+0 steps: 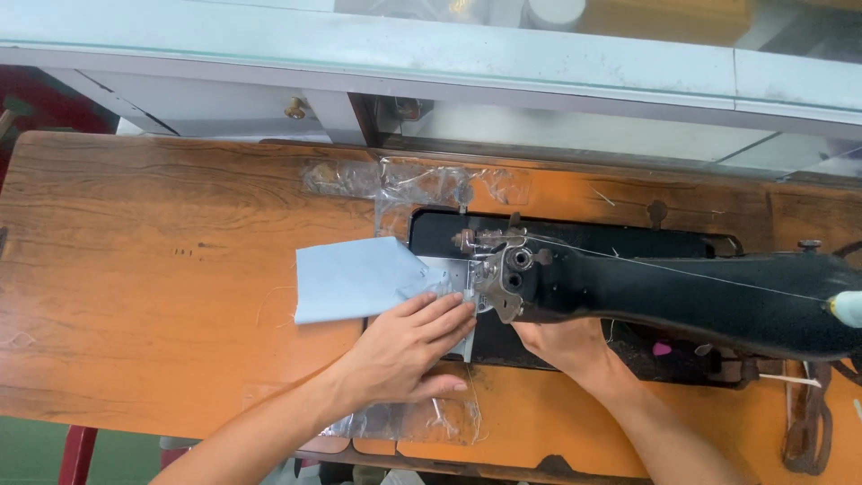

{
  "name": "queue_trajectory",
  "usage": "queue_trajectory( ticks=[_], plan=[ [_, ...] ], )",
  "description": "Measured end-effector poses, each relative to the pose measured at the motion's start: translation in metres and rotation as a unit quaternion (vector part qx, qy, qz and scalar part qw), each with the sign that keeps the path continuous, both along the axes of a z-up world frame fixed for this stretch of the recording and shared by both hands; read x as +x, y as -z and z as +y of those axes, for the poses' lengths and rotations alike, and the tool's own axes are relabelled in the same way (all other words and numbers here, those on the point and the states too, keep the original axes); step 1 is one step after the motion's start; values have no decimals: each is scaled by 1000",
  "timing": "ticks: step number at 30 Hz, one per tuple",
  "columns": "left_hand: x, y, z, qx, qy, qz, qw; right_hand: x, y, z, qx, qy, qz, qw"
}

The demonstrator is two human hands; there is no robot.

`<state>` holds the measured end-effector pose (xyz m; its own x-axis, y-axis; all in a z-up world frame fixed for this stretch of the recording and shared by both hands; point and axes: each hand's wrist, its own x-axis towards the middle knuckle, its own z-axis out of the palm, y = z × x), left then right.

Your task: Trimming excess material from small fabric pieces and folding them at a sewing workstation.

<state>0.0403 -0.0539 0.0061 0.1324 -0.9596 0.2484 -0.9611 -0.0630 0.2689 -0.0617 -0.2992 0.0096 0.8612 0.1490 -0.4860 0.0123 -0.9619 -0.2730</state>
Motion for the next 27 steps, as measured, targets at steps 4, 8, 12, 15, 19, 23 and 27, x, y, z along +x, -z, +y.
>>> queue_trajectory(
  ticks=[4,8,12,15,19,23,27],
  plan=[
    [2,0,-5,-23,-1,-6,1000,0,-11,4,-13,-16,-39,999],
    [-2,7,-8,-78,-36,-6,996,1,-13,2,-21,-21,-71,997],
    [0,8,-7,-85,-37,-1,996,8,-6,-1,-25,-32,-98,994],
    [1,7,-6,-84,-33,0,996,18,19,-16,-28,-35,-118,992],
    [2,7,-6,-85,-36,4,996,5,152,-81,-31,-46,-142,988],
    [3,9,-7,-90,-38,6,995,-1,169,-77,-35,-57,-167,984],
    [3,9,-7,-81,-36,10,996,-8,174,-69,-37,-66,-192,978]
  ],
)
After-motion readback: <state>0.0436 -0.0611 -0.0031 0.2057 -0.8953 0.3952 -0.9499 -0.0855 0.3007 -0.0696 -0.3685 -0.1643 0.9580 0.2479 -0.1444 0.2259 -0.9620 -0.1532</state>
